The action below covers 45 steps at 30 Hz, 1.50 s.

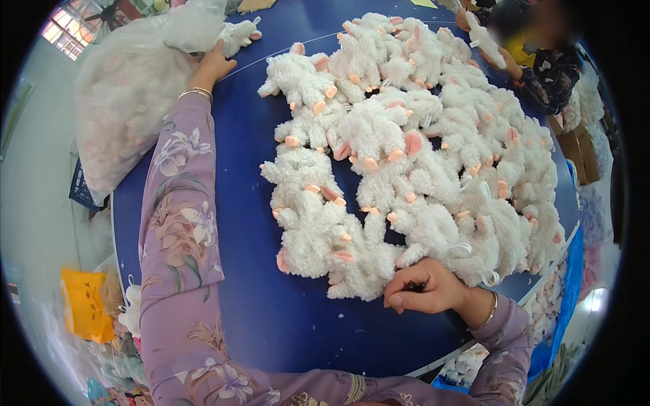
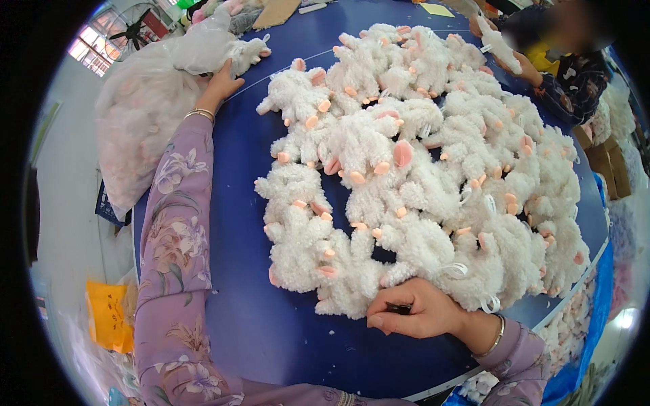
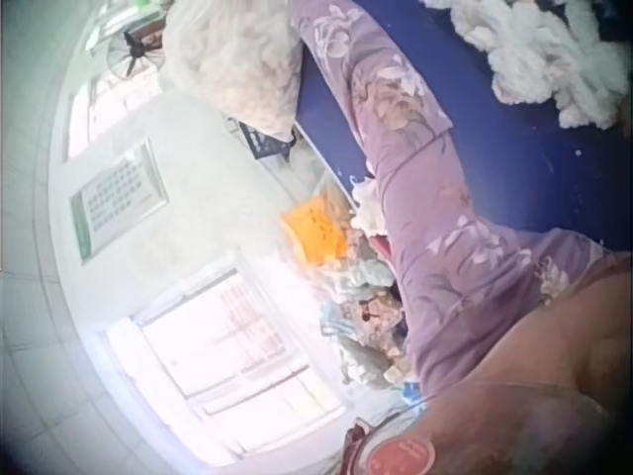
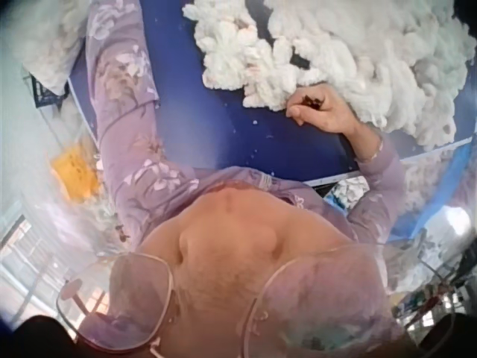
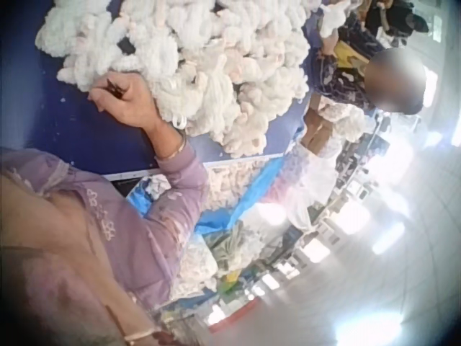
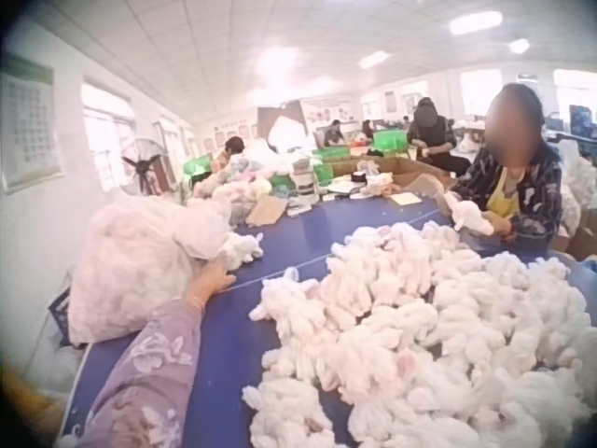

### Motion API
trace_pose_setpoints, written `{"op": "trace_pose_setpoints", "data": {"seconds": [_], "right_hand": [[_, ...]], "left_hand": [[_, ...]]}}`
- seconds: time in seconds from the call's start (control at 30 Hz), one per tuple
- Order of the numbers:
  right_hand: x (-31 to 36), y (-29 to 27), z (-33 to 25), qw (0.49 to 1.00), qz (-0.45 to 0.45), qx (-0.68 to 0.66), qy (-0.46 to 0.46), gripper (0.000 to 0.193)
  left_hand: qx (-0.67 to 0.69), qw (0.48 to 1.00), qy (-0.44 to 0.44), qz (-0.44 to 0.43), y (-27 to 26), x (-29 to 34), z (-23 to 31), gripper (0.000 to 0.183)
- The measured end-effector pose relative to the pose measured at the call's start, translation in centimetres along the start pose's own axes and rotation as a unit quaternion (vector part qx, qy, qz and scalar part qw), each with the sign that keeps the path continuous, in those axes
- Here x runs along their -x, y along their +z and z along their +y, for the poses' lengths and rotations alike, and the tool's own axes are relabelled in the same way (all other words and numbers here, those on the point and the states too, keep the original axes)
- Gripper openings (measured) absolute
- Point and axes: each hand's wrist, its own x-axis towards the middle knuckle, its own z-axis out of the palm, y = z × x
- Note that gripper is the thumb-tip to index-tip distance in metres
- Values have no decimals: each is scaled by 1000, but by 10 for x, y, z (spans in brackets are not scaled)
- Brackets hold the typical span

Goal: The person trims excess fabric and threads from small white plush toys using scissors. They handle each toy individually, snipping loose threads and adjusting the shape before placing the finished items on the table.

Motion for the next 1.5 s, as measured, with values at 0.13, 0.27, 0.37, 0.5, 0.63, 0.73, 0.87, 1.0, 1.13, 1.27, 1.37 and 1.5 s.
{"op": "trace_pose_setpoints", "data": {"seconds": [0.13, 0.27, 0.37, 0.5, 0.63, 0.73, 0.87, 1.0, 1.13, 1.27, 1.37, 1.5], "right_hand": [[-3, -1, 3, 1000, -6, -7, 4, 12], [2, -2, 6, 1000, 24, -3, -10, 12], [-1, -2, 4, 1000, 6, 13, -23, 11], [1, 0, 4, 1000, 13, 12, -25, 10], [-1, 1, 2, 999, 2, 32, -32, 11], [-2, 3, 4, 999, 11, 31, -28, 13], [-7, 5, 7, 998, 2, 45, -51, 15], [-6, 4, 8, 998, 14, 43, -50, 15], [-6, 4, 11, 997, 17, 49, -63, 15], [-6, 4, 13, 995, 11, 59, -85, 16], [-6, 1, 17, 994, 16, 68, -85, 16], [-8, 6, 14, 993, 7, 68, -98, 17]], "left_hand": [[12, 998, 2, -55, 24, 1, -18, 69], [-25, 994, 83, -72, -14, 37, 85, 55], [-4, 960, 193, 203, -89, 81, 107, 55], [-215, 917, 32, 335, -126, 51, 69, 63], [-154, 986, -32, 60, -82, 23, 15, 58], [243, 968, -52, 29, -69, 55, 21, 53], [564, 823, -23, -61, -68, 153, 15, 47], [572, 795, -32, -197, -102, 247, 37, 45], [514, 811, -80, -266, -151, 323, 28, 41], [505, 812, 1, -293, -197, 379, -68, 40], [576, 798, 14, -176, -250, 417, -67, 54], [630, 767, 20, -120, -292, 430, -77, 52]]}}
